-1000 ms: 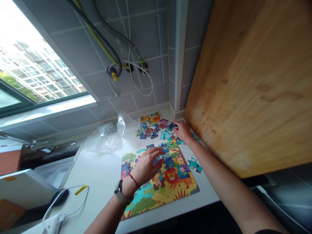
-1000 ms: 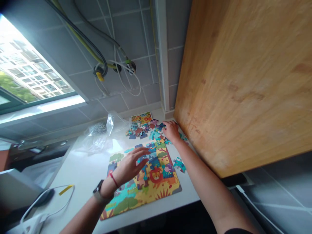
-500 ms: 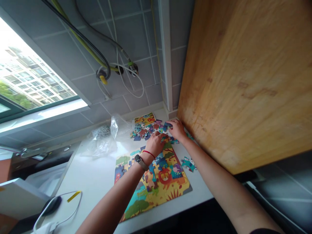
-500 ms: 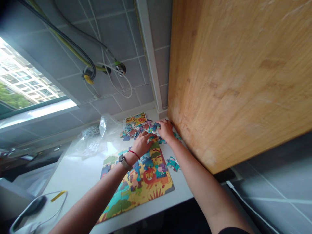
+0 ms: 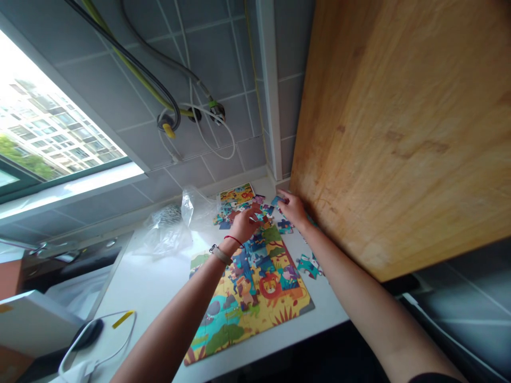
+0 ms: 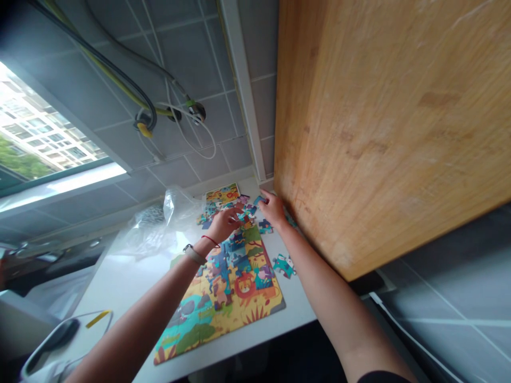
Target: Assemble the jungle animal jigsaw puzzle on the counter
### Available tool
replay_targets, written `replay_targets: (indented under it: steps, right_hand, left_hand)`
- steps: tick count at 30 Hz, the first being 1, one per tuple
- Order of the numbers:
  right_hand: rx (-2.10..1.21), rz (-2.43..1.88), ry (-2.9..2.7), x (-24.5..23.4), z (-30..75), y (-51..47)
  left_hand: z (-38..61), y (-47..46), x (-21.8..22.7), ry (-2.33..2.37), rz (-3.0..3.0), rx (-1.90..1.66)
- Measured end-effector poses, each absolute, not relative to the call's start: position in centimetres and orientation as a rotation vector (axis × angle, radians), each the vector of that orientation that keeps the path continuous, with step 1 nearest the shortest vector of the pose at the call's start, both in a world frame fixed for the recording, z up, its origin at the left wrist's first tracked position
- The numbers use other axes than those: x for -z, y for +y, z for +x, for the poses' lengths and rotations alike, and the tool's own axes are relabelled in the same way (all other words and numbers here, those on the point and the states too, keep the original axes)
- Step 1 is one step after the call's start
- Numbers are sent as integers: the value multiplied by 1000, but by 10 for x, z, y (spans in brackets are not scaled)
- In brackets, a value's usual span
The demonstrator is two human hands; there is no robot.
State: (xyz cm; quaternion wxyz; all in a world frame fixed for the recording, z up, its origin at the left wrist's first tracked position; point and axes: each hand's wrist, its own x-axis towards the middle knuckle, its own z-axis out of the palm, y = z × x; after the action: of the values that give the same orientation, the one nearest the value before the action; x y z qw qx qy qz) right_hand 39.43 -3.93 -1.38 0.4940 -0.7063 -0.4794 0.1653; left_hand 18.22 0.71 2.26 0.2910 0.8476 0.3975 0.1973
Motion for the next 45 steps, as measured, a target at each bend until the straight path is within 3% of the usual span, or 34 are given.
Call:
replay_targets:
  steps: [10,23,33,40,45]
  right_hand:
    - [-645,-1748,-1444,-9,377,-62]
    - [-1045,-1955,-1739,-42,375,-89]
    - [-927,-2052,-1598,-35,376,-93]
    - [-812,-1853,-2088,-47,385,-97]
    - [-784,-1830,-2137,-40,380,-93]
  left_hand:
    - [122,55,-34,1257,2121,-707]
    - [79,-52,-38,888,2545,-614]
    - [18,-65,-38,588,2570,-672]
    - [17,-58,-21,613,2558,-675]
    - [16,-58,-16,612,2558,-676]
